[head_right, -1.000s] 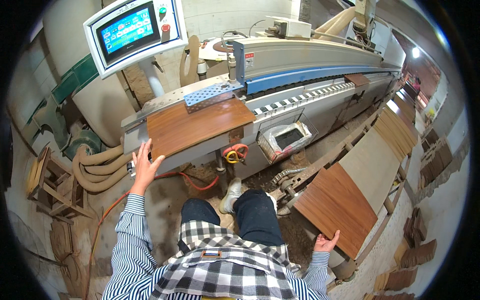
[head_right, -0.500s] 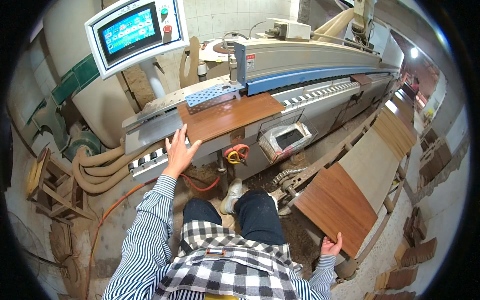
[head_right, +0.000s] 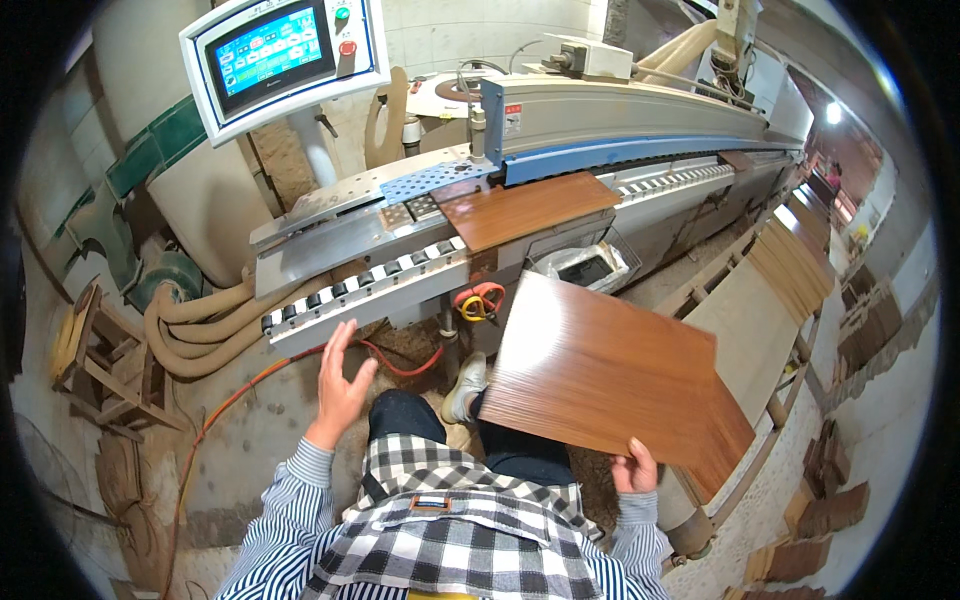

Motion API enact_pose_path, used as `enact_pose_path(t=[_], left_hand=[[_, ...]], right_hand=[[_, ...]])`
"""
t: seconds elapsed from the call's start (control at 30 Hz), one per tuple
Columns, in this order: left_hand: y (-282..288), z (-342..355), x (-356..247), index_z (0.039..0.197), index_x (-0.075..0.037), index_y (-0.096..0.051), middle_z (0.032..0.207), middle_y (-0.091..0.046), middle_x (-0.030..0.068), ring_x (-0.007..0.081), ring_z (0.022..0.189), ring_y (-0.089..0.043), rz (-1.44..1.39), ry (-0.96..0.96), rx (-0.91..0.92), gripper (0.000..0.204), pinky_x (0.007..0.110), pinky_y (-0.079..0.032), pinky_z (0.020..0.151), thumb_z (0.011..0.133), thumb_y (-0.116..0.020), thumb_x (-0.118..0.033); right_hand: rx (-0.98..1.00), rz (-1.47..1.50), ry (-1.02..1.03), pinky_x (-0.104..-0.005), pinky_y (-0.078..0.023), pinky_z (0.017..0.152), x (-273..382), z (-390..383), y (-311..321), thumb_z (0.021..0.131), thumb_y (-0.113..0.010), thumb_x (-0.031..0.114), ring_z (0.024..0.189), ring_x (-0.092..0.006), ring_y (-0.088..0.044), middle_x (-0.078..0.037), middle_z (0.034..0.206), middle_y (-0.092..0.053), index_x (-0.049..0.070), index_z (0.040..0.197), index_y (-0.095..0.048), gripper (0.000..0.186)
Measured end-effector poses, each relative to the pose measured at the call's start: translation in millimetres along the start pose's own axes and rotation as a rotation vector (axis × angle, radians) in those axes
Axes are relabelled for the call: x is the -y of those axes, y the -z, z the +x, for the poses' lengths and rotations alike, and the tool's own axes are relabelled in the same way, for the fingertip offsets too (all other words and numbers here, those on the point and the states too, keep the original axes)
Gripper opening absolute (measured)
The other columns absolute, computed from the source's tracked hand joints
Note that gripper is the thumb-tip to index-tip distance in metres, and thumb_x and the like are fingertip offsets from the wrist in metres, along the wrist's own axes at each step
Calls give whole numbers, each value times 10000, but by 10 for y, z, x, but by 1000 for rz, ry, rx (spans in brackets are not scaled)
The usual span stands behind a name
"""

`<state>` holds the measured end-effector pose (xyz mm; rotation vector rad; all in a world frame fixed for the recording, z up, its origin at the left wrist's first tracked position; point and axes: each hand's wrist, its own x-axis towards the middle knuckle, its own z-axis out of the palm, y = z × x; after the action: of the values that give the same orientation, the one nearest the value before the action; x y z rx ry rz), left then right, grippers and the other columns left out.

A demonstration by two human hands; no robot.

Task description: The person operates a wood planer machine, feeding rectangular wooden planks through the machine one at a time. They guide each plank with both hands, retrieve the processed plank from the output side, and place it onto a growing stack.

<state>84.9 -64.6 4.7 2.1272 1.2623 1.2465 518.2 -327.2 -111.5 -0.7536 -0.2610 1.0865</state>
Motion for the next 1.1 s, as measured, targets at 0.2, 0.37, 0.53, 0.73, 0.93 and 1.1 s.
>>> enact_pose_path(t=[0.2,0.37,0.53,0.73,0.93,1.1], left_hand=[[188,-332,-303,1448,-81,-391,1521,-353,162,376,1419,-292,104,-184,168,811,518,-229,1150,799,-740,-419],[460,-416,-95,1414,-97,-455,1542,-301,187,382,1442,-228,436,-46,73,783,548,-146,1164,792,-722,-491],[643,-196,261,1371,-103,-503,1507,-388,138,334,1433,-278,551,27,-32,681,571,-82,1164,837,-676,-491],[645,300,717,1349,-127,-525,1479,-438,104,289,1407,-340,632,61,-106,655,579,-73,1164,844,-661,-520],[651,725,776,1350,-100,-519,1467,-454,121,286,1372,-392,526,131,-24,671,507,-120,1182,835,-679,-500],[551,634,888,1342,-74,-527,1439,-473,176,285,1284,-473,570,73,-175,722,462,-230,1122,812,-683,-537]], right_hand=[[122,-122,-227,-282,-466,674,-459,730,-1637,916,-607,126,650,-122,-530,-44,874,-644,23,992,-624,130],[462,-99,-432,-294,-506,653,-1012,1308,-2384,917,-650,129,710,-136,-598,-46,920,-657,32,1001,-639,129],[488,5,-505,-333,-557,781,-1317,1467,-2872,927,-669,204,951,-208,-681,-47,913,-653,74,987,-628,149],[514,-143,-309,-331,-539,877,-975,1326,-2751,946,-614,174,1035,-229,-650,-169,1293,-597,22,1421,-425,533],[245,-1178,117,-338,-532,815,-425,1510,-1273,897,-641,144,934,-236,-674,-101,1052,-712,28,1205,-631,330],[23,-2178,641,-463,-448,961,3,1515,-459,794,-665,119,1213,-347,-474,-123,1355,-519,98,1272,-572,488]])
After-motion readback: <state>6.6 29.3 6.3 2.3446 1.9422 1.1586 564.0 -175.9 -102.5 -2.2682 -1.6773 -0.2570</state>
